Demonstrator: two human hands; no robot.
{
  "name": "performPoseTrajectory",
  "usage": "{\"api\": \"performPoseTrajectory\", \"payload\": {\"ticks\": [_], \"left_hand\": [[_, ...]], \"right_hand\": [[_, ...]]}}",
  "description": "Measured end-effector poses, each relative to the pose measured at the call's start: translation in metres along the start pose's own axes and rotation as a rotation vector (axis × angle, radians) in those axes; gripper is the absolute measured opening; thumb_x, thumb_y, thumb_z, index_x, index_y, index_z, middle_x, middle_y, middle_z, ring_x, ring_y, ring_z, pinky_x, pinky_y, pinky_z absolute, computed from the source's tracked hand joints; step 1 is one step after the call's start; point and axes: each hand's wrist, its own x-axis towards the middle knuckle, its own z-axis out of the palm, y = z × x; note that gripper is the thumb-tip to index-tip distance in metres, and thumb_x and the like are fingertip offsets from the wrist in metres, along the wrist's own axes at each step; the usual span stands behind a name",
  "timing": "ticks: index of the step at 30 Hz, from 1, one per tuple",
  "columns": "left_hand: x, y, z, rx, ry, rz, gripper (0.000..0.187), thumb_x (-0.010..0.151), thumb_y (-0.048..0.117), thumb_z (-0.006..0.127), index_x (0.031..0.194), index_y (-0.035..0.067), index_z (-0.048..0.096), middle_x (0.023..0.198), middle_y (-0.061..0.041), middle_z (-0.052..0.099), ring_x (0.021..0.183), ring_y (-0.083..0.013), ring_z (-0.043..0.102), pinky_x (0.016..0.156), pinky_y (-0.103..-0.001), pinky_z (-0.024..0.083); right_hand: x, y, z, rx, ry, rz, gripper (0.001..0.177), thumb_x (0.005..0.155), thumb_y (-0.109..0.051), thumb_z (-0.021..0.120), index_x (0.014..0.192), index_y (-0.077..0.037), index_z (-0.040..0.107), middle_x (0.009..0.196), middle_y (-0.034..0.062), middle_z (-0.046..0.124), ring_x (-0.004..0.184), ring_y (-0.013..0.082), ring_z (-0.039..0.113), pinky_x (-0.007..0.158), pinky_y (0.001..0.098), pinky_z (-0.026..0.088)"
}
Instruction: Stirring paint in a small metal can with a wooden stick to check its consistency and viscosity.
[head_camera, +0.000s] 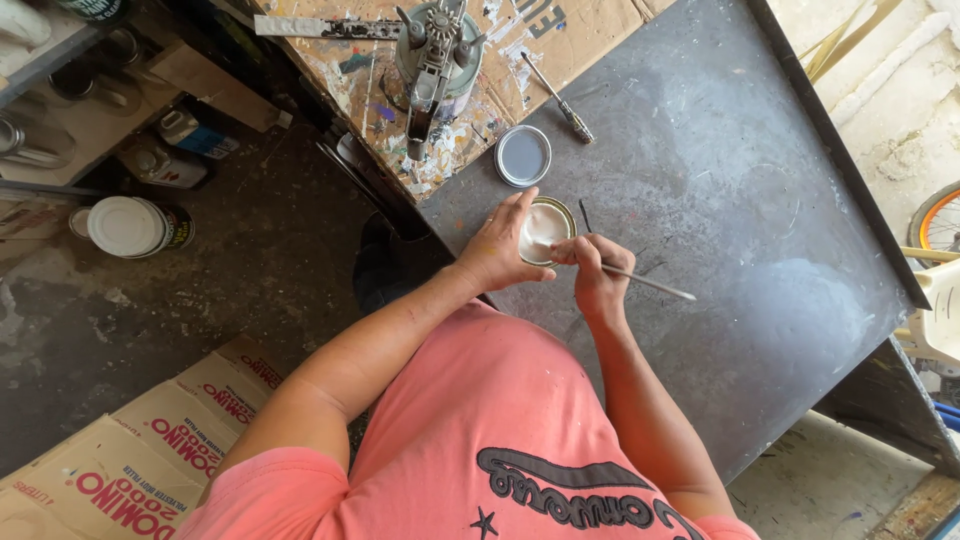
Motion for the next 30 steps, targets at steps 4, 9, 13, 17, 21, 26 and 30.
{"api": "performPoseTrajectory", "payload": {"ticks": [4,9,13,17,21,26,30], "left_hand": [[-0.001,0.0,0.001,0.001,0.019,0.022,0.133,0.054,0.057,0.091,0.161,0.019,0.021,0.152,-0.025,0.038,0.148,-0.0394,0.037,0.124,-0.047,0.03],[0.0,0.003,-0.001,0.02,0.032,0.017,0.133,0.056,0.051,0.095,0.161,0.02,0.02,0.153,-0.023,0.037,0.148,-0.0381,0.036,0.123,-0.047,0.031],[-0.003,0.002,-0.001,0.006,0.031,0.035,0.133,0.055,0.053,0.094,0.161,0.018,0.021,0.152,-0.024,0.037,0.147,-0.0386,0.037,0.123,-0.046,0.031],[-0.002,0.003,-0.004,0.033,0.038,0.046,0.132,0.056,0.057,0.091,0.16,0.016,0.021,0.152,-0.023,0.038,0.147,-0.0366,0.038,0.122,-0.047,0.033],[-0.001,0.001,0.002,0.046,0.054,0.064,0.131,0.057,0.057,0.09,0.16,0.015,0.021,0.151,-0.023,0.038,0.147,-0.0368,0.039,0.122,-0.046,0.033],[-0.002,0.0,0.001,0.06,0.043,0.056,0.132,0.057,0.056,0.09,0.16,0.015,0.02,0.151,-0.023,0.038,0.147,-0.0373,0.039,0.122,-0.047,0.034],[0.001,0.0,-0.002,0.035,-0.001,0.031,0.133,0.056,0.056,0.09,0.161,0.017,0.019,0.153,-0.023,0.036,0.148,-0.0387,0.037,0.123,-0.047,0.032]], "right_hand": [[-0.004,-0.017,-0.008,0.046,-0.009,-0.013,0.042,0.1,-0.012,0.063,0.06,-0.001,0.058,0.059,0.0159,0.063,0.063,0.0268,0.068,0.064,0.0329,0.054],[0.009,-0.04,0.0,0.106,-0.112,-0.211,0.044,0.099,-0.013,0.064,0.058,0.0,0.058,0.058,0.0175,0.061,0.057,0.0304,0.066,0.061,0.0412,0.055],[0.024,-0.019,0.0,-0.087,-0.158,-0.188,0.043,0.102,-0.024,0.06,0.066,-0.003,0.069,0.061,0.0111,0.065,0.061,0.0239,0.066,0.06,0.0356,0.054],[0.04,0.009,0.009,-0.152,-0.144,-0.095,0.036,0.1,-0.02,0.063,0.069,-0.004,0.072,0.059,0.0082,0.065,0.058,0.0148,0.058,0.058,0.0317,0.05],[0.044,0.023,0.009,-0.183,-0.143,-0.023,0.036,0.098,-0.018,0.065,0.064,-0.006,0.07,0.057,0.0077,0.065,0.059,0.012,0.058,0.056,0.0305,0.047],[0.039,0.014,0.008,-0.177,-0.153,0.027,0.035,0.096,-0.013,0.064,0.062,-0.006,0.067,0.056,0.007,0.064,0.058,0.0125,0.057,0.056,0.0297,0.046],[0.024,0.012,0.004,-0.17,-0.148,0.043,0.036,0.096,-0.012,0.063,0.06,-0.007,0.067,0.055,0.0067,0.064,0.057,0.0116,0.055,0.056,0.0278,0.046]]}}
